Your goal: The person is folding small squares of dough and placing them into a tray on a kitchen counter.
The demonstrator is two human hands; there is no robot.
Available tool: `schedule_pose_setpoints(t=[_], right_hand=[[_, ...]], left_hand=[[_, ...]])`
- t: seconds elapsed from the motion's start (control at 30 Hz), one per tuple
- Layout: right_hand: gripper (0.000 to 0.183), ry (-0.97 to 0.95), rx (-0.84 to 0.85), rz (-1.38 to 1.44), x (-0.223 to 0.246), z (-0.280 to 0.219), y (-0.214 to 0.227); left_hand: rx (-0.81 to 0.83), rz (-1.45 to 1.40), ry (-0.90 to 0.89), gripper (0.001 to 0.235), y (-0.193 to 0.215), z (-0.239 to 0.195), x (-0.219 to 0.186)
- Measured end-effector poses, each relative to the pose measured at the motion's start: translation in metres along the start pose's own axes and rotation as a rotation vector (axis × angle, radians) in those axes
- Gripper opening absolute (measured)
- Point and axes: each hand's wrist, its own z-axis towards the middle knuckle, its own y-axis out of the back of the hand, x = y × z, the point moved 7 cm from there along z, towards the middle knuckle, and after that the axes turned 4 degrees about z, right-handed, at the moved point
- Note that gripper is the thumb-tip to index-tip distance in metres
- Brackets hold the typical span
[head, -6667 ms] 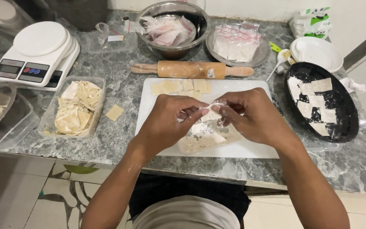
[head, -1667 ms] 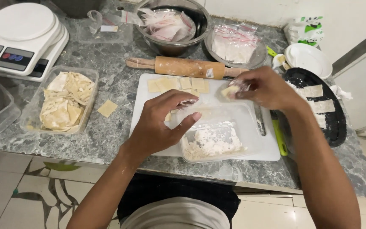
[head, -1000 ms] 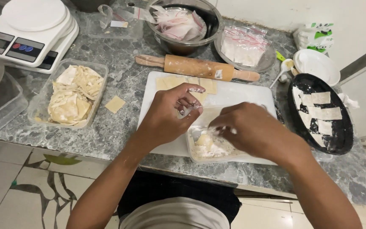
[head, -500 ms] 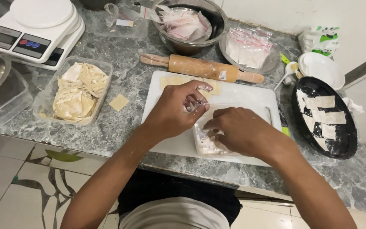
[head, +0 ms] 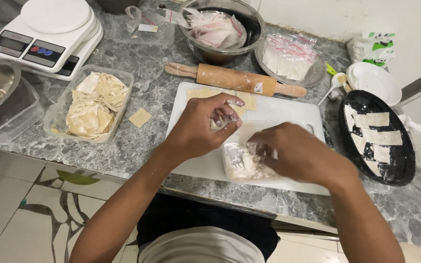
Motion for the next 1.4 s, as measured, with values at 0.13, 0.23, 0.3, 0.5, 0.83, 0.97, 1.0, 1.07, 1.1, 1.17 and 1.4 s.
schedule_pose_setpoints(t=[0.13,0.23,0.3,0.5,0.83,0.97,1.0,1.07,1.1,1.17,1.4], right_hand=[[0.021,0.288,-0.213,0.09,-0.034,-0.01,0.007],[0.017,0.227,-0.251,0.21,-0.047,-0.013,0.012],[0.015,0.185,-0.308,0.371,-0.055,-0.013,0.012],[0.014,0.092,-0.377,0.607,-0.064,-0.01,0.007],[0.017,0.06,-0.378,0.666,-0.056,-0.01,0.002],[0.013,0.041,-0.404,0.67,-0.056,-0.006,0.0],[0.01,0.031,-0.392,0.694,-0.055,-0.006,-0.001],[0.014,0.037,-0.379,0.677,-0.045,-0.011,0.003],[0.019,0.045,-0.365,0.659,-0.039,-0.012,0.005],[0.016,0.057,-0.372,0.658,-0.04,-0.012,0.005],[0.015,0.072,-0.402,0.687,-0.037,-0.013,0.006]], left_hand=[[-0.06,0.074,-0.111,0.025,0.006,0.003,-0.031],[0.019,0.012,-0.131,0.03,0.0,0.006,-0.043],[0.155,0.024,-0.245,0.049,-0.014,0.005,-0.052],[0.221,-0.054,-0.136,0.039,-0.024,0.008,-0.044],[0.263,-0.12,0.01,0.029,-0.027,0.008,-0.032],[0.231,-0.124,-0.005,0.028,-0.026,0.007,-0.034],[0.219,-0.12,0.002,0.028,-0.026,0.007,-0.034],[0.216,-0.105,0.001,0.029,-0.025,0.008,-0.032],[0.213,-0.09,-0.001,0.032,-0.024,0.008,-0.031],[0.209,-0.098,0.007,0.033,-0.023,0.007,-0.035],[0.187,-0.095,-0.01,0.035,-0.025,0.007,-0.041]])
